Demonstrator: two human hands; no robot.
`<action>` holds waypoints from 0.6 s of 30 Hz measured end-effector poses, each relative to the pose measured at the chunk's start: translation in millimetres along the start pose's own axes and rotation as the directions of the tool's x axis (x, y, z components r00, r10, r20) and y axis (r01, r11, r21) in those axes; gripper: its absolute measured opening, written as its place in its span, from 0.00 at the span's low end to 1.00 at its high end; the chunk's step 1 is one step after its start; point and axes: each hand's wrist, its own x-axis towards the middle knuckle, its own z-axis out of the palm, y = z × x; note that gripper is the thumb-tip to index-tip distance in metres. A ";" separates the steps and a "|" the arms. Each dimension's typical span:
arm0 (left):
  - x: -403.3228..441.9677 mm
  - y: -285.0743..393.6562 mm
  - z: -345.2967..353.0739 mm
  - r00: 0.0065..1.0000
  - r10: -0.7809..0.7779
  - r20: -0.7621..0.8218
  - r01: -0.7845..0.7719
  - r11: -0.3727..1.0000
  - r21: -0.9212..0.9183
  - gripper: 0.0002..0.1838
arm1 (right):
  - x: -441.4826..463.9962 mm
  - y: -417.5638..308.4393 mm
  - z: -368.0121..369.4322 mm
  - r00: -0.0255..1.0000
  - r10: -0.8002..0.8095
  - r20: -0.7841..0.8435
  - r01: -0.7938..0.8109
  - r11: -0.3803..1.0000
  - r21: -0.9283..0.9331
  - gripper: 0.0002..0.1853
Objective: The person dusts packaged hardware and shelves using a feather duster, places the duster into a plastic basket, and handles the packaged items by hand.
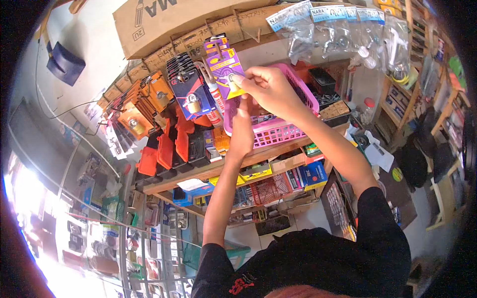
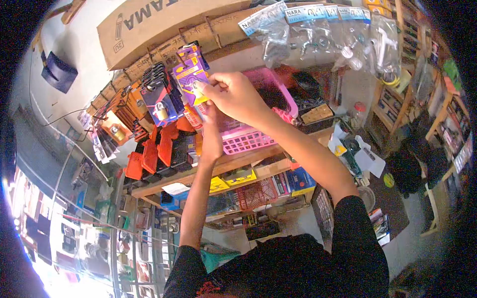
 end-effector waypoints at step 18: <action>13.7 -73.1 -45.5 0.961 -0.124 0.249 -0.026 0.852 0.523 0.13 | 66.7 72.5 23.7 0.977 0.090 -0.191 -0.126 0.975 -0.185 0.26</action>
